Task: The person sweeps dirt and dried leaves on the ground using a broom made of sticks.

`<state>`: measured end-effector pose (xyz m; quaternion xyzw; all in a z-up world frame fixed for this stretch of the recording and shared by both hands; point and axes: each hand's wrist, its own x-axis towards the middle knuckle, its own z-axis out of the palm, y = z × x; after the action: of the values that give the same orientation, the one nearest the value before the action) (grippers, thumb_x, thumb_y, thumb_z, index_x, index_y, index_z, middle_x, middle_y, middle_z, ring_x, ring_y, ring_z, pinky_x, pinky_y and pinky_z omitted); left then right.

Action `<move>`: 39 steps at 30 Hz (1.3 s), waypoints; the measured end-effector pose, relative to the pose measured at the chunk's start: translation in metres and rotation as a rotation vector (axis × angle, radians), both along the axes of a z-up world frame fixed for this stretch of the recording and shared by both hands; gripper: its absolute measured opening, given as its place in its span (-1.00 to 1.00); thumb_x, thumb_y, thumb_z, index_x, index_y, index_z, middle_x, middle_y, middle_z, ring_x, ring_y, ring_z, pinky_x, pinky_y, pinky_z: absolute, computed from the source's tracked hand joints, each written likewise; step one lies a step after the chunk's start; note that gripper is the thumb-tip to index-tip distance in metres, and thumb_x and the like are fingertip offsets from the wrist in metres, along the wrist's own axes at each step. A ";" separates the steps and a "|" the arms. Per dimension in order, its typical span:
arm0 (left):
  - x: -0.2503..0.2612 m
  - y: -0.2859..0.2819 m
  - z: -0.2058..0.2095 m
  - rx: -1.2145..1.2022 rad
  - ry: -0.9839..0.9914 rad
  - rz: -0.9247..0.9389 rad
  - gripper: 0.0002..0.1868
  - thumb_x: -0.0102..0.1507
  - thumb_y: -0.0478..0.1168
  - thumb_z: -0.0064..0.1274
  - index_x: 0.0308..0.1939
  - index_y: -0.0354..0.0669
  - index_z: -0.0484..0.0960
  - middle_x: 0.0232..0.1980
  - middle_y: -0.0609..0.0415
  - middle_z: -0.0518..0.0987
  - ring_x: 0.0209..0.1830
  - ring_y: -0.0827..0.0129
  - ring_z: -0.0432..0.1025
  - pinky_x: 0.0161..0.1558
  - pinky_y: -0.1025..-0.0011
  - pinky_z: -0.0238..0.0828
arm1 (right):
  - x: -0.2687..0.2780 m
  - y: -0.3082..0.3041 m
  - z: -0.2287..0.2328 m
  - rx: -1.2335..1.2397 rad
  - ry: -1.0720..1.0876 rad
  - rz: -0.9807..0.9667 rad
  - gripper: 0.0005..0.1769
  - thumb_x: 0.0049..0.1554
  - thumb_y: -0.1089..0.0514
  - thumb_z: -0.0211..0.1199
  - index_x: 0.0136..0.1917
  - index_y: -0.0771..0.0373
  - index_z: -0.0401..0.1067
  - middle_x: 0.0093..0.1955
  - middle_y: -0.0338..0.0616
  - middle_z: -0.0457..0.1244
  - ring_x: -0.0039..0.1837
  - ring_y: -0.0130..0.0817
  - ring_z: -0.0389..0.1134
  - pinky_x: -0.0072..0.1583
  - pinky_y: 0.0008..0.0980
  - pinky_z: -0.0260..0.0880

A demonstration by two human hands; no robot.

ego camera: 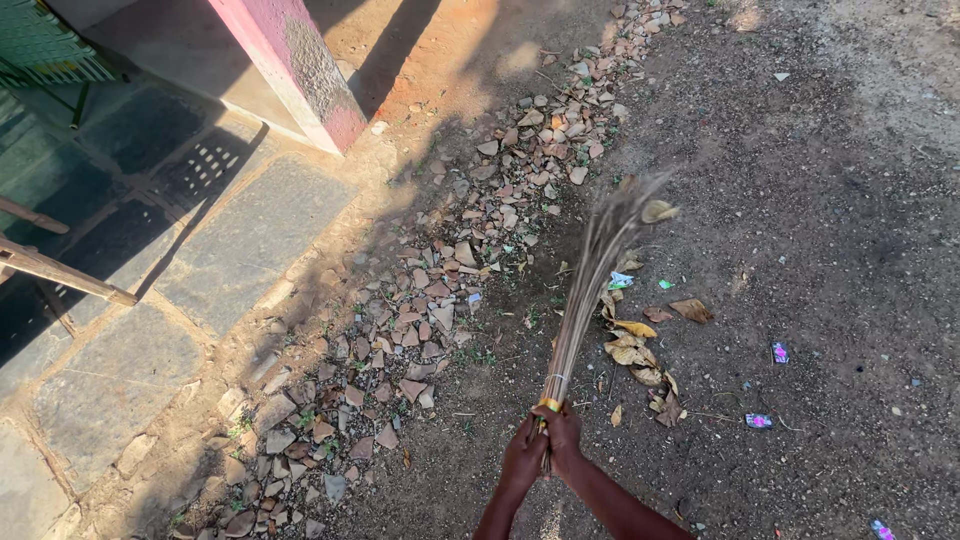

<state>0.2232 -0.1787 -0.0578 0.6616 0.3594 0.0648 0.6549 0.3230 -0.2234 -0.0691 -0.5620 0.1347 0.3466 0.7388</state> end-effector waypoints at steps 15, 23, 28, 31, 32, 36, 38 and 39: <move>0.037 -0.050 0.002 0.061 0.103 -0.059 -0.41 0.28 -0.09 -0.01 0.40 -0.15 0.42 -0.17 0.02 0.65 -0.32 0.35 0.55 -0.28 0.30 0.48 | 0.020 -0.062 0.017 -0.142 0.179 0.095 -0.65 0.01 0.17 0.37 0.03 0.39 0.44 -0.17 0.01 0.36 -0.24 -0.21 0.34 -0.21 -0.26 0.40; -0.037 -0.084 0.024 0.030 -0.213 0.047 -0.32 0.27 -0.14 -0.06 0.50 -0.13 0.29 -0.21 0.10 0.61 -0.33 0.49 0.46 -0.29 0.43 0.43 | -0.036 -0.083 0.041 -0.078 -0.074 0.064 -0.53 -0.06 0.28 0.38 0.13 0.38 0.37 -0.13 0.00 0.33 -0.19 -0.21 0.38 -0.17 -0.21 0.47; -0.141 -0.114 0.037 0.120 -0.069 0.268 -0.38 0.28 -0.06 -0.04 0.43 -0.11 0.45 -0.36 0.06 0.59 -0.51 0.49 0.36 -0.48 0.41 0.27 | -0.135 -0.093 0.043 0.033 -0.046 0.271 -0.56 -0.07 0.30 0.36 0.11 0.33 0.40 -0.16 -0.07 0.32 -0.20 -0.29 0.36 -0.19 -0.27 0.45; -0.218 -0.133 0.056 0.080 0.068 0.447 -0.38 0.28 -0.02 -0.04 0.42 -0.07 0.44 -0.36 0.09 0.61 -0.57 0.47 0.36 -0.51 0.37 0.24 | -0.208 -0.087 0.046 0.104 0.001 0.418 -0.62 -0.06 0.32 0.37 0.05 0.39 0.42 -0.18 -0.08 0.32 -0.20 -0.30 0.38 -0.19 -0.29 0.45; -0.245 -0.140 0.061 0.037 0.132 0.520 -0.37 0.26 -0.02 -0.05 0.43 -0.02 0.40 -0.35 0.12 0.63 -0.58 0.46 0.37 -0.51 0.36 0.26 | -0.238 -0.090 0.046 0.107 0.033 0.495 -0.64 -0.05 0.32 0.37 0.04 0.41 0.42 -0.19 -0.08 0.33 -0.20 -0.29 0.39 -0.19 -0.29 0.46; -0.321 -0.167 0.065 -0.105 0.125 0.707 -0.49 0.33 -0.06 -0.08 0.34 -0.11 0.46 -0.39 0.02 0.50 -0.58 0.39 0.30 -0.55 0.28 0.19 | -0.320 -0.096 0.048 0.045 0.056 0.743 -0.77 -0.05 0.31 0.40 -0.09 0.37 0.49 -0.19 -0.08 0.37 -0.18 -0.29 0.42 -0.12 -0.25 0.46; -0.334 -0.177 0.056 -0.047 0.089 0.761 -0.55 0.35 -0.09 -0.08 0.25 -0.23 0.49 -0.33 0.05 0.62 -0.51 0.46 0.49 -0.51 0.35 0.40 | -0.339 -0.113 0.041 0.070 0.147 0.860 -0.79 -0.04 0.28 0.41 -0.11 0.36 0.50 -0.19 -0.07 0.37 -0.17 -0.28 0.42 -0.09 -0.26 0.47; -0.335 -0.186 0.051 -0.102 0.105 0.778 -0.56 0.34 -0.10 -0.09 0.25 -0.22 0.47 -0.32 0.00 0.62 -0.52 0.40 0.49 -0.52 0.32 0.40 | -0.340 -0.122 0.036 0.097 0.197 0.921 -0.78 -0.02 0.25 0.43 -0.11 0.39 0.52 -0.19 -0.06 0.36 -0.17 -0.28 0.41 -0.08 -0.27 0.45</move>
<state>-0.1117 -0.3643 -0.0067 0.4449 0.6192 0.2564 0.5940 -0.0175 -0.3450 -0.0336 -0.4924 -0.0754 0.6959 0.5173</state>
